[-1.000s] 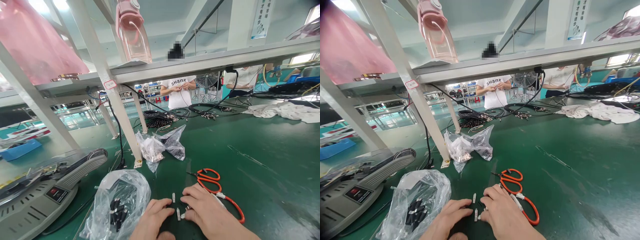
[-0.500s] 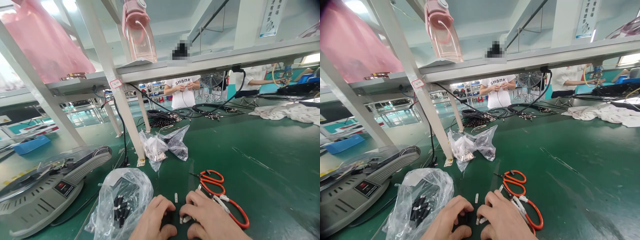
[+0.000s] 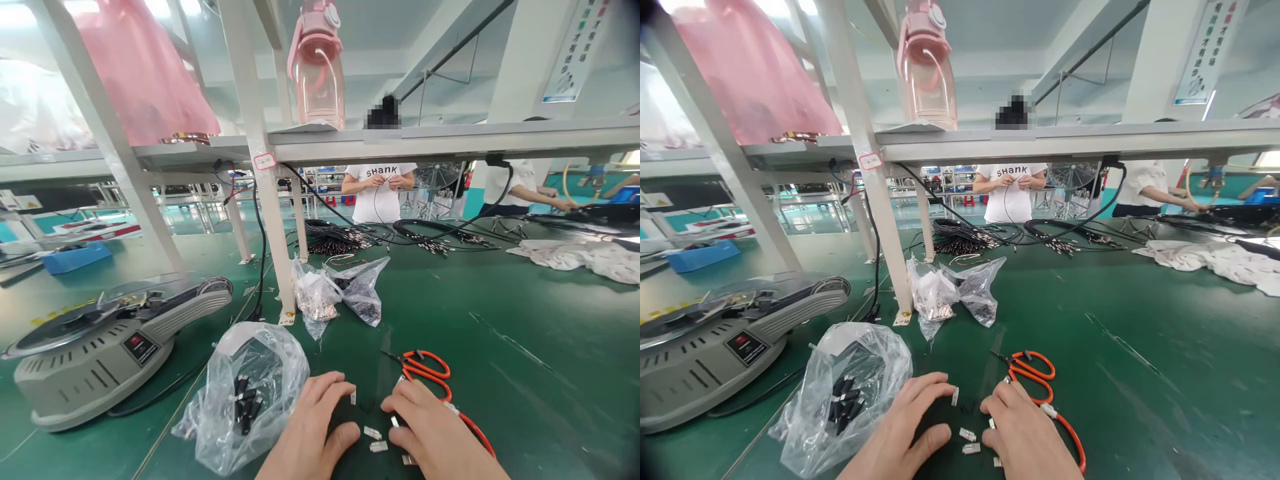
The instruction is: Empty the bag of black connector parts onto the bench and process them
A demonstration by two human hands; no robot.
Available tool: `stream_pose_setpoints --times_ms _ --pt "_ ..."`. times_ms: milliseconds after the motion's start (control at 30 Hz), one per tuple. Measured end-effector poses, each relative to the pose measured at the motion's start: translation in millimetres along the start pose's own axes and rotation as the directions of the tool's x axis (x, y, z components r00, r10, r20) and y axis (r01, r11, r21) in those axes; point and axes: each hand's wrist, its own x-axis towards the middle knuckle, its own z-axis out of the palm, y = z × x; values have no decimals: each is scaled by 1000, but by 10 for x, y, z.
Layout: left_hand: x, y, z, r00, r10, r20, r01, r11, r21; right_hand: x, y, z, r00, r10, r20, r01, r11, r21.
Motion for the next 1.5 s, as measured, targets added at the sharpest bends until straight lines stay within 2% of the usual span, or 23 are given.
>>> stream_pose_setpoints --times_ms 133,267,367,467,567,700,800,967,1167,1300,1367,1400,1433,1500 --pt "72 50 138 990 119 79 -132 974 187 16 -8 -48 998 25 64 -29 998 60" --pt "114 121 206 975 212 74 -222 958 182 2 -18 -89 997 1 80 -5 998 56" --pt "111 136 212 970 233 74 -244 945 216 -72 -51 -173 993 -23 118 18 999 50" --pt "117 133 246 963 258 80 -269 889 370 -138 -77 -220 989 -21 147 22 1000 -3" --pt "140 144 325 957 273 102 -285 799 530 -130 -44 -145 988 -5 154 24 992 -121" --pt "159 176 435 946 292 142 -312 695 648 -59 41 37 975 -16 220 66 974 -218" --pt "157 180 484 942 302 146 -315 644 697 -49 43 92 978 -36 206 88 964 -252" --pt "168 170 517 944 302 132 -301 631 715 -79 -47 8 980 -100 174 150 939 -308" --pt "183 171 578 948 303 96 -281 661 695 -25 -72 84 978 -144 151 172 967 -188" --pt "176 157 465 959 277 62 -249 717 651 -13 2 72 988 -140 64 138 990 29" --pt "158 172 333 977 210 -24 -163 822 545 -15 48 -12 996 -78 -33 83 976 199" --pt "145 189 262 986 137 -93 -86 904 419 -15 70 -57 997 -30 -74 51 953 299" --pt "132 211 198 989 68 -132 -28 958 286 -12 88 -95 995 20 -97 22 913 407" --pt "109 265 104 989 -12 -145 25 996 84 -4 113 -136 992 88 -85 -17 785 619"
